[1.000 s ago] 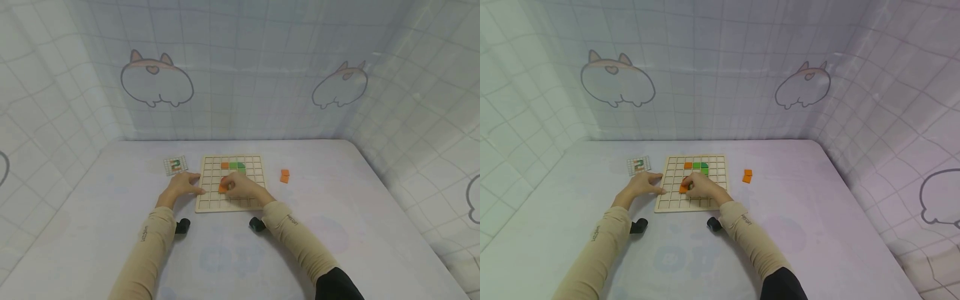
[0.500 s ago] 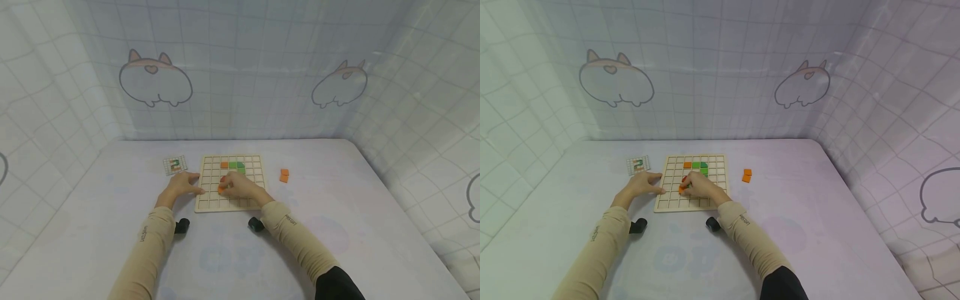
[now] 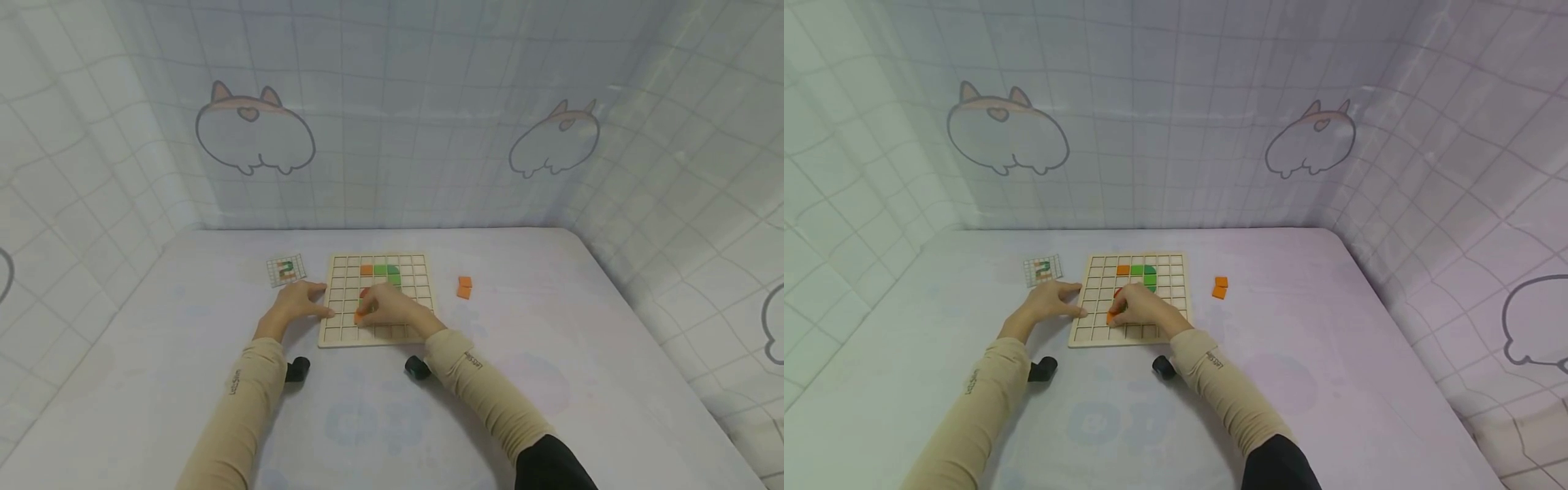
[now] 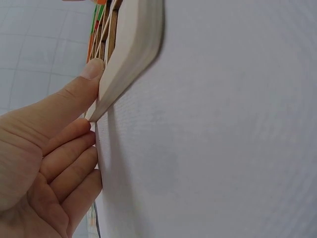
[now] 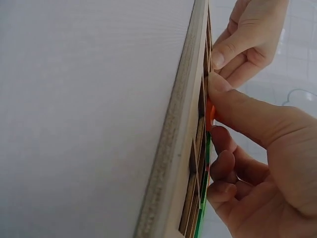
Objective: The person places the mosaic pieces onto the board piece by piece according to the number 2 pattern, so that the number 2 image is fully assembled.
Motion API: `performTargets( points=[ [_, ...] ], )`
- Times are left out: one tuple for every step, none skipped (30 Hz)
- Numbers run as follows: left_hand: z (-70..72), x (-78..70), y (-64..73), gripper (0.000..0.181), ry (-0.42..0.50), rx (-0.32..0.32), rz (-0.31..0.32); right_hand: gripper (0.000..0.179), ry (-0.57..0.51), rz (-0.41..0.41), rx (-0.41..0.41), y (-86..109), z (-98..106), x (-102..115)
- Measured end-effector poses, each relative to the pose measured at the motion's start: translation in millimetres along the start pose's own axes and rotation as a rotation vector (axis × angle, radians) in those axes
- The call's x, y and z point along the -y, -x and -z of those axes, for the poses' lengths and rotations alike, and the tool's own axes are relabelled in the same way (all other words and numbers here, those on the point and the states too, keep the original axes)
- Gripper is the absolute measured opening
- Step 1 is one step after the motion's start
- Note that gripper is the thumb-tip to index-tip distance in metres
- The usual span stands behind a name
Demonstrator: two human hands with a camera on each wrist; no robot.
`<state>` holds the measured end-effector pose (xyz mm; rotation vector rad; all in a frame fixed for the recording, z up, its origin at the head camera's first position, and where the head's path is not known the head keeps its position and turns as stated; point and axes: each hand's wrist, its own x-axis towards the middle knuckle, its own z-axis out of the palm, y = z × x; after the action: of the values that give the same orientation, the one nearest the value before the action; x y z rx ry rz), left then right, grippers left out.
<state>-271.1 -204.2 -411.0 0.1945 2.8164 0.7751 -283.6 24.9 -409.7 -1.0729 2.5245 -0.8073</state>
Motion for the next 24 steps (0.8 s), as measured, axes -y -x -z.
performTargets(
  points=[
    [0.1, 0.0, 0.2, 0.076, -0.001, 0.000, -0.001, 0.022, 0.007, 0.000, 0.000, 0.0, -0.2, 0.2],
    [0.3, -0.2, 0.4, 0.075, -0.002, 0.000, -0.003, 0.023, 0.012, 0.011, 0.004, 0.1, -0.1, 0.8],
    [0.6, -0.1, 0.6, 0.075, -0.005, -0.001, -0.006, 0.025, 0.020, 0.022, 0.010, 0.1, 0.0, 1.5],
    [0.7, -0.2, 0.7, 0.075, -0.008, -0.001, -0.007, 0.026, 0.026, 0.037, 0.014, 0.3, -0.1, 2.1],
    [0.8, -0.2, 0.8, 0.075, -0.010, -0.001, -0.007, 0.026, 0.030, 0.054, 0.020, 0.4, -0.4, 2.2],
    [0.8, -0.2, 0.7, 0.075, -0.013, -0.001, -0.007, 0.025, 0.032, 0.070, 0.028, 0.3, -0.8, 2.2],
    [0.7, -0.1, 0.6, 0.075, -0.014, 0.001, -0.005, 0.025, 0.034, 0.081, 0.039, 0.5, -0.9, 2.6],
    [0.5, -0.1, 0.4, 0.075, -0.012, 0.003, -0.003, 0.024, 0.034, 0.086, 0.049, 0.5, -0.9, 2.6],
    [0.2, 0.0, 0.2, 0.076, -0.011, 0.004, -0.001, 0.022, 0.044, 0.082, 0.055, 0.3, -1.3, 2.0],
    [0.2, 0.0, 0.0, 0.076, -0.007, 0.006, 0.003, 0.021, 0.051, 0.078, 0.059, -0.3, -1.9, 1.1],
    [0.1, 0.1, 0.1, 0.076, -0.003, 0.006, 0.004, 0.020, 0.057, 0.072, 0.063, -0.9, -2.0, 0.4],
    [-0.3, 0.6, -0.3, 0.076, -0.001, 0.006, 0.008, 0.019, 0.069, 0.070, 0.067, -1.1, -1.9, -0.2],
    [-0.4, 0.6, -0.5, 0.076, 0.000, 0.005, 0.007, 0.019, 0.079, 0.073, 0.070, -0.9, -1.4, -0.7],
    [-0.7, 0.7, -0.7, 0.076, -0.001, 0.003, 0.005, 0.020, 0.087, 0.083, 0.069, -0.5, -0.9, -1.5],
    [-1.0, 0.9, -0.9, 0.076, -0.004, 0.002, 0.004, 0.020, 0.091, 0.090, 0.069, 0.3, -0.3, -2.5],
    [-1.1, 1.0, -1.0, 0.076, -0.005, 0.001, 0.003, 0.022, 0.087, 0.082, 0.068, 2.1, 0.6, -3.4],
    [-1.4, 1.1, -1.1, 0.077, -0.005, 0.002, 0.002, 0.023, 0.072, 0.057, 0.064, 5.1, 2.0, -4.4],
    [-1.6, 1.4, -1.4, 0.076, -0.002, 0.003, 0.006, 0.024, 0.054, 0.039, 0.054, 8.1, 3.8, -6.0],
    [-1.5, 1.1, -0.9, 0.077, 0.001, 0.006, 0.006, 0.025, 0.023, 0.016, 0.039, 11.4, 6.6, -8.0],
    [-1.5, 1.0, -0.8, 0.077, 0.004, 0.007, 0.007, 0.027, -0.001, -0.024, 0.017, 15.4, 10.2, -10.8],
    [-1.5, 0.9, -0.5, 0.077, 0.005, 0.010, 0.008, 0.029, -0.024, -0.057, -0.011, 19.7, 14.5, -14.7],
    [-1.5, 0.7, -0.2, 0.077, 0.010, 0.012, 0.012, 0.029, -0.043, -0.075, -0.050, 24.4, 19.5, -19.9],
    [-1.4, 0.7, 0.2, 0.077, 0.011, 0.013, 0.012, 0.029, -0.063, -0.084, -0.092, 29.1, 25.0, -25.4],
    [-1.3, 0.5, 0.5, 0.077, 0.011, 0.013, 0.014, 0.030, -0.074, -0.086, -0.134, 33.8, 31.0, -31.8]
  ],
)
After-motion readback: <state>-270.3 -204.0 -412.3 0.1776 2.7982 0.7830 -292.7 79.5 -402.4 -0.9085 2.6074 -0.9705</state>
